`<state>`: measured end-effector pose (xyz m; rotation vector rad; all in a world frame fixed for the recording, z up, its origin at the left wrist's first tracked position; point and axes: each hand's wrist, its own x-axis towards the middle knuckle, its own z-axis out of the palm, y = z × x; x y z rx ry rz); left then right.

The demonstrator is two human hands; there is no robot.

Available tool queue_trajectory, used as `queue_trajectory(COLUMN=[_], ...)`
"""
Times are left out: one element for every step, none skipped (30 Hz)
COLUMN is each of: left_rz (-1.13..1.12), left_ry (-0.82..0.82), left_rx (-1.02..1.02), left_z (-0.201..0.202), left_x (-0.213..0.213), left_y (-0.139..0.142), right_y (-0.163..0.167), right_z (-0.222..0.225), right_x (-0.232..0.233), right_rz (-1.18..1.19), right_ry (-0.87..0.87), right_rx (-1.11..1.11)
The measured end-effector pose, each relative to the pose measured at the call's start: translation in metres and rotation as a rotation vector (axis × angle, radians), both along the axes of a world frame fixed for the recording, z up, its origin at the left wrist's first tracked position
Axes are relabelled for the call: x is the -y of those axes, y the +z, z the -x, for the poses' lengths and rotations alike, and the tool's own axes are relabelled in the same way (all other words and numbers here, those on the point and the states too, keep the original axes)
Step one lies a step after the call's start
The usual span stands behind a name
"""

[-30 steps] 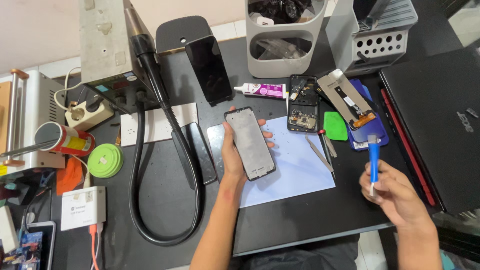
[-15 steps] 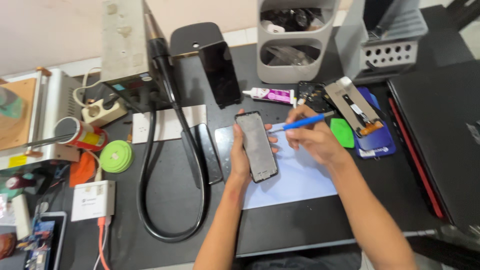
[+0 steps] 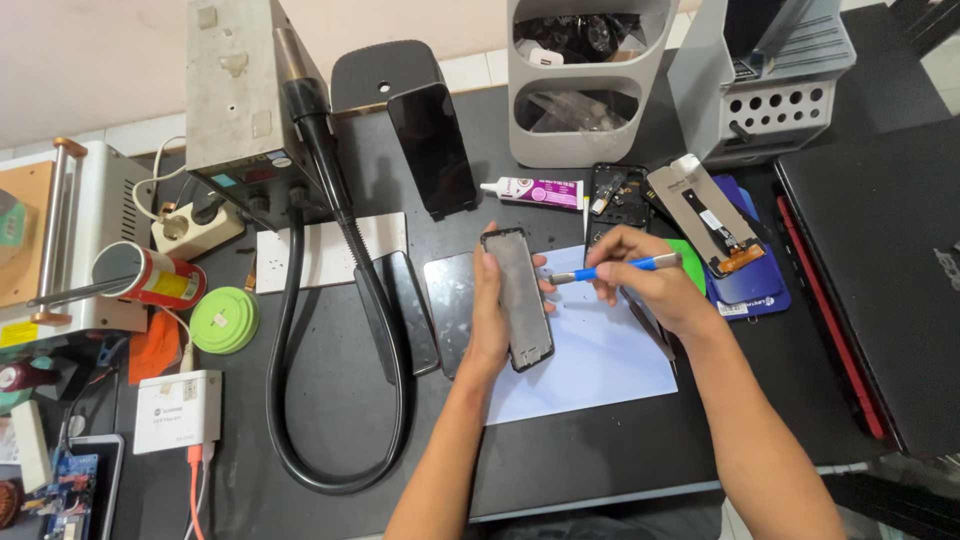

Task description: The person uses a metal spudger to pry and separate the screen assembly from the smartphone frame. They work along the edges and corners, then switch to a blue plastic pry tool to continue lifting the display. The phone remains on a blue mat on the workbench throughout.

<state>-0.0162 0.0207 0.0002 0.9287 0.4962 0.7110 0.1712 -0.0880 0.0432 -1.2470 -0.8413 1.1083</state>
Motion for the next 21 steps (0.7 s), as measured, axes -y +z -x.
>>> queue_trajectory(left_rz=[-0.001,0.001,0.001,-0.003,-0.006,-0.008,-0.01,-0.008,-0.006,-0.005,-0.007,-0.009,-0.014,-0.019,-0.023,-0.023,-0.023,-0.022,-0.037,-0.049,-0.062], left_ry=[0.005,0.009,0.014,0.025,0.039,0.053,0.063,0.072,0.079,0.086,0.092,0.097,0.092,0.09,0.088,0.079,0.069,0.06,0.065,0.068,0.07], left_rx=[-0.008,-0.016,-0.023,-0.014,-0.005,0.001,-0.005,-0.014,-0.024,-0.035,-0.044,-0.052,-0.053,-0.056,-0.059,-0.066,-0.072,-0.079,-0.085,-0.092,-0.099], left_z=[0.0002,0.0003,0.0,-0.0013,-0.0025,-0.0025,-0.0023,-0.0023,-0.0017,-0.0019,-0.0023,-0.0033,-0.0037,-0.0035,-0.0031,-0.0028,-0.0023,-0.0018,-0.0016,-0.0019,-0.002], left_x=[-0.0008,-0.0009,-0.0012,-0.0013,-0.0018,-0.0014,-0.0014,-0.0008,0.0,0.0007,0.0009,0.001,0.0006,0.0003,0.0002,-0.0001,-0.0007,-0.0005,-0.0001,0.0011,0.0023], left_y=[0.0001,0.0001,0.0,-0.0001,-0.0003,-0.0007,-0.0011,-0.0017,-0.002,-0.0022,-0.0027,-0.0029,-0.0026,-0.0022,-0.0016,-0.001,-0.0003,0.0002,0.0007,0.0008,0.0009], right_y=[-0.0006,-0.0017,-0.0029,-0.0037,-0.0046,-0.0052,-0.0052,-0.0056,-0.0061,-0.0078,-0.0083,-0.0081,-0.0077,-0.0073,-0.0069,-0.0063,-0.0055,-0.0053,-0.0054,-0.006,-0.0066], right_z=[0.0005,0.0013,0.0015,0.001,0.001,0.0014,0.0018,0.0016,0.0024,0.004,0.0059,0.0068,0.0077,0.0087,0.0099,0.0099,0.0096,0.0096,0.0096,0.0098,0.0101], right_x=[-0.0011,-0.002,-0.0032,-0.0038,-0.0047,-0.0048,-0.0052,-0.0048,-0.004,-0.003,-0.0025,-0.0022,-0.0023,-0.0024,-0.0026,-0.0019,-0.0012,-0.001,-0.0014,-0.0014,-0.0013], right_rz=[0.003,0.008,0.012,0.016,0.021,0.027,0.056,0.089,0.123,0.157,0.189,0.221,0.21,0.199,0.189,0.174,0.16,0.146,0.134,0.122,0.112], right_ry=[0.022,0.044,0.067,0.096,0.129,0.161,0.206,0.25,0.293,0.317,0.339,0.36,0.366,0.374,0.383,0.318,0.253,0.189,0.154,0.117,0.08], right_rx=[0.027,0.055,0.084,0.099,0.114,0.127,0.182,0.235,0.287,0.292,0.299,0.307,0.307,0.305,0.303,0.293,0.284,0.274,0.292,0.309,0.326])
